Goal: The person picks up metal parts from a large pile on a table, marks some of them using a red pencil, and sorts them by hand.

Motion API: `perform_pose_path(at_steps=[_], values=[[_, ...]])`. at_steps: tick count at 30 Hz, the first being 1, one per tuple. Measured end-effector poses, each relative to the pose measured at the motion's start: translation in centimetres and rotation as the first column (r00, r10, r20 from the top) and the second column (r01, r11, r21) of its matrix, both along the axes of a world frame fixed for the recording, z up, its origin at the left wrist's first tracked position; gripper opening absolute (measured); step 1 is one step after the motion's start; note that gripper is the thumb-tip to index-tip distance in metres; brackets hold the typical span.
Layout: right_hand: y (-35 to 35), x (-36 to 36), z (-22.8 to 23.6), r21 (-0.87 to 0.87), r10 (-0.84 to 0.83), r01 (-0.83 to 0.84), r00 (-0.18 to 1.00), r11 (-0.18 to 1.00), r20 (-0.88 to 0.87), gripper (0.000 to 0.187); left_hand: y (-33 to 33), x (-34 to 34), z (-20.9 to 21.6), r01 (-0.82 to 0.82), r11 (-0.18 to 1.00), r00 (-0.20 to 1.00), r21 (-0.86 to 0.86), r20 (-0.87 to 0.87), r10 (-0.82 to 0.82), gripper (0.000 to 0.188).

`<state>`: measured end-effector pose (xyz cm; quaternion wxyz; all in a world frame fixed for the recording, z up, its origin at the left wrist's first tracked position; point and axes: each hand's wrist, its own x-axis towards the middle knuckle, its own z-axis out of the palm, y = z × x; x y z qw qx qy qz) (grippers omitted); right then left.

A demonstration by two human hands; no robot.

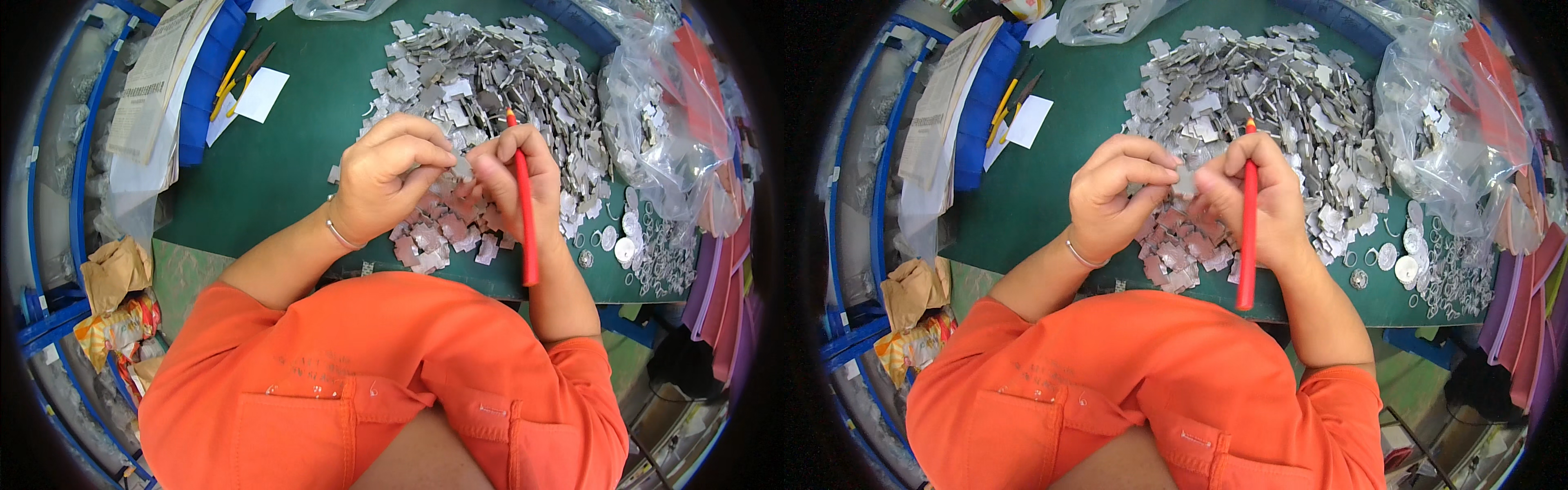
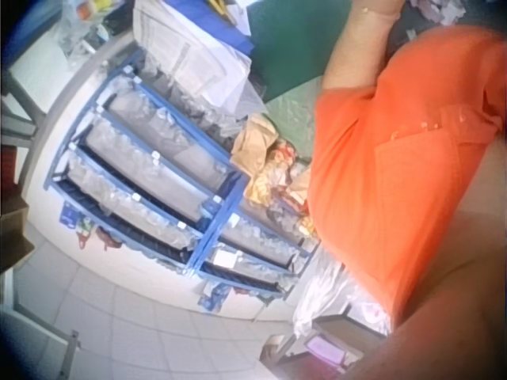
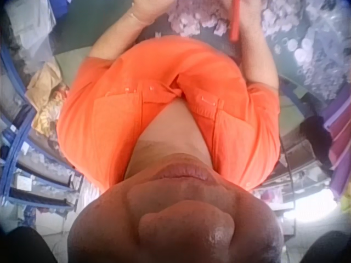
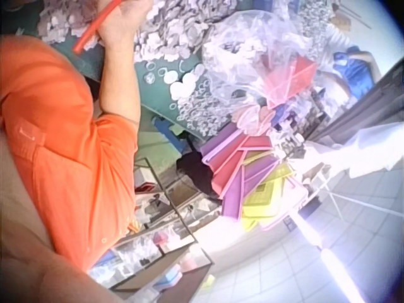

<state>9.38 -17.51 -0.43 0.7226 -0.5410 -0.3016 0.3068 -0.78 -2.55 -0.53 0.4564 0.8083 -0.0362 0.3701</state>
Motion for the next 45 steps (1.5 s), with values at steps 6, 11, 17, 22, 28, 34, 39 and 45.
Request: perform_pose_path(at_steps=[6,11,17,22,28,34,39,45], values=[[-2.3,4.2,3.4,0.514,-0.573,0.357,0.076,0.780,0.816,0.021,1.6,-0.8,1.0,-0.274,0.954,0.962,0.122,0.018,0.274,0.014],[-8.6,10.6,6.1,0.344,-0.562,0.834,-0.051,0.430,0.826,0.014,3.8,-2.7,1.4,0.027,0.989,0.817,0.148,-0.574,0.063,0.021],[-3.0,4.8,4.6,0.108,-0.397,0.523,0.479,0.845,0.783,0.013,2.0,-3.1,0.6,0.089,0.983,0.797,0.162,-0.604,0.027,0.020],[-0.5,0.9,2.6,-0.104,0.021,0.066,0.744,0.992,0.668,0.020,1.2,-1.9,2.1,-0.023,0.979,0.777,-0.200,-0.620,-0.108,0.016],[-0.5,0.8,0.6,0.017,-0.089,0.094,0.846,0.995,0.526,0.028,-0.5,-0.6,1.3,0.047,0.871,0.953,-0.489,-0.238,-0.186,0.014],[-0.3,0.8,0.1,0.156,-0.126,0.073,0.923,0.985,0.363,0.032,1.0,-0.7,-0.1,0.003,0.476,0.781,-0.880,-0.295,-0.550,0.031],[-0.1,0.4,-0.4,0.119,-0.119,0.076,0.902,0.990,0.416,0.027,0.4,-0.7,0.5,0.004,0.345,0.770,-0.939,-0.217,-0.600,0.025],[0.3,0.1,0.2,0.032,-0.090,0.084,0.961,0.996,0.263,0.025,0.3,-0.9,-1.4,0.104,0.928,0.960,-0.358,-0.209,-0.188,0.020]])
